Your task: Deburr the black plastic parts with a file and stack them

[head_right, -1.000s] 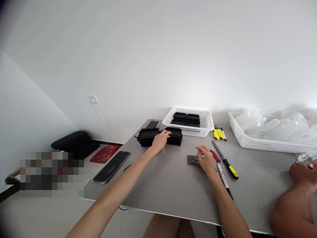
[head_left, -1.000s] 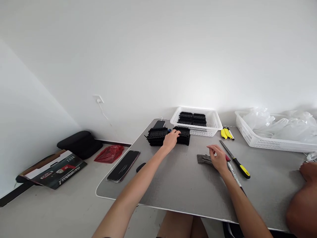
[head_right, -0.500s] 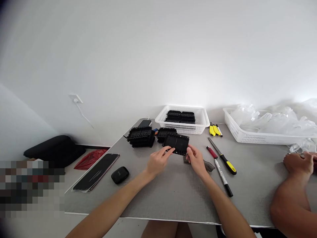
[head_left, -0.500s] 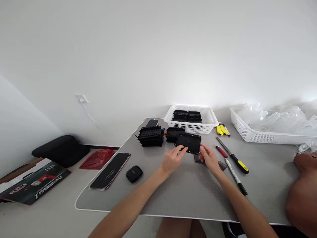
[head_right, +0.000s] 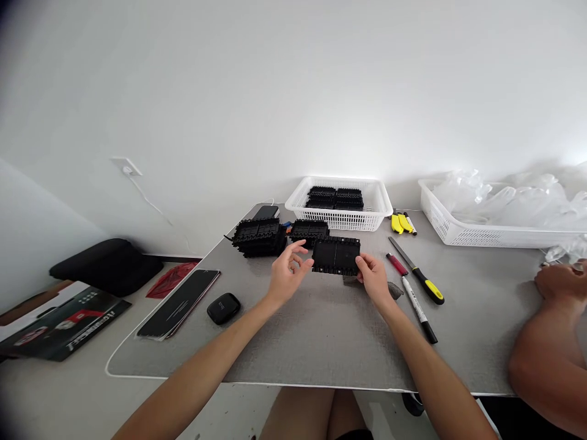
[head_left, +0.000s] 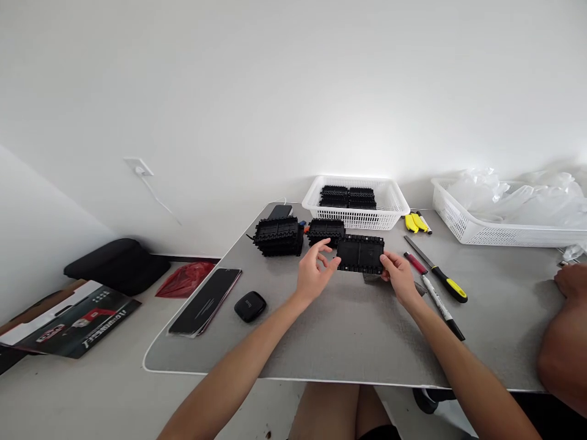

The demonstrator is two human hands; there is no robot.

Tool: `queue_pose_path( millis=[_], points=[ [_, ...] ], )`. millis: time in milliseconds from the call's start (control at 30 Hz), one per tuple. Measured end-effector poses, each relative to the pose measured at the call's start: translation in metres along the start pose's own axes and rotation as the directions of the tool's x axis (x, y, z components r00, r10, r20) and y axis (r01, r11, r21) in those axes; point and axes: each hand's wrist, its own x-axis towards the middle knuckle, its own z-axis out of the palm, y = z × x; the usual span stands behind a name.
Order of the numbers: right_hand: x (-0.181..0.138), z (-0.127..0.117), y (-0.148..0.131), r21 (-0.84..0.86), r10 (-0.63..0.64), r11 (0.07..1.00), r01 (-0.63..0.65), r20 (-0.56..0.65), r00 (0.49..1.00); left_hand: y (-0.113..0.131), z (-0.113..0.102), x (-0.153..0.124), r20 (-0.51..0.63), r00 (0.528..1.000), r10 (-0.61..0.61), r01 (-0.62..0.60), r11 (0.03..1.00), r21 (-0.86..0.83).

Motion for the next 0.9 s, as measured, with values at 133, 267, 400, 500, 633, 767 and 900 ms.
queue_pose_path(
  millis=[133,267,400,500,633,767,900],
  points=[
    [0.0004,-0.0012,0.0016,0.030,0.000,1.000,0.000,0.004,1.000,0.0001,-0.0004,0.0031,0.190,0.974,-0.121,0.158,0.969,-0.192],
    [-0.0001,-0.0011,0.0013,0.053,0.001,0.999,-0.001,-0.008,1.000,-0.0016,0.0015,0.0033,0.334,0.933,-0.132,0.253,0.901,-0.351],
    [0.0000,-0.0013,0.0011,0.046,-0.003,0.999,0.003,-0.003,1.000,-0.0038,0.0031,0.0043,0.366,0.923,-0.117,0.282,0.853,-0.439],
    [0.0002,-0.0010,0.0012,0.026,-0.012,1.000,0.012,0.002,1.000,-0.0049,0.0039,0.0051,0.388,0.913,-0.126,0.311,0.830,-0.463],
    [0.0005,-0.0004,0.0020,0.012,-0.015,1.000,0.014,0.011,1.000,-0.0056,0.0055,0.0051,0.430,0.896,-0.111,0.339,0.797,-0.500],
    [0.0012,-0.0016,0.0036,-0.002,-0.027,1.000,0.027,0.016,1.000,-0.0063,0.0061,0.0054,0.431,0.895,-0.118,0.358,0.768,-0.532],
    [0.0015,-0.0025,0.0051,-0.010,-0.029,1.000,0.029,0.013,1.000,-0.0064,0.0042,0.0067,0.460,0.882,-0.102,0.374,0.746,-0.551]
  ],
)
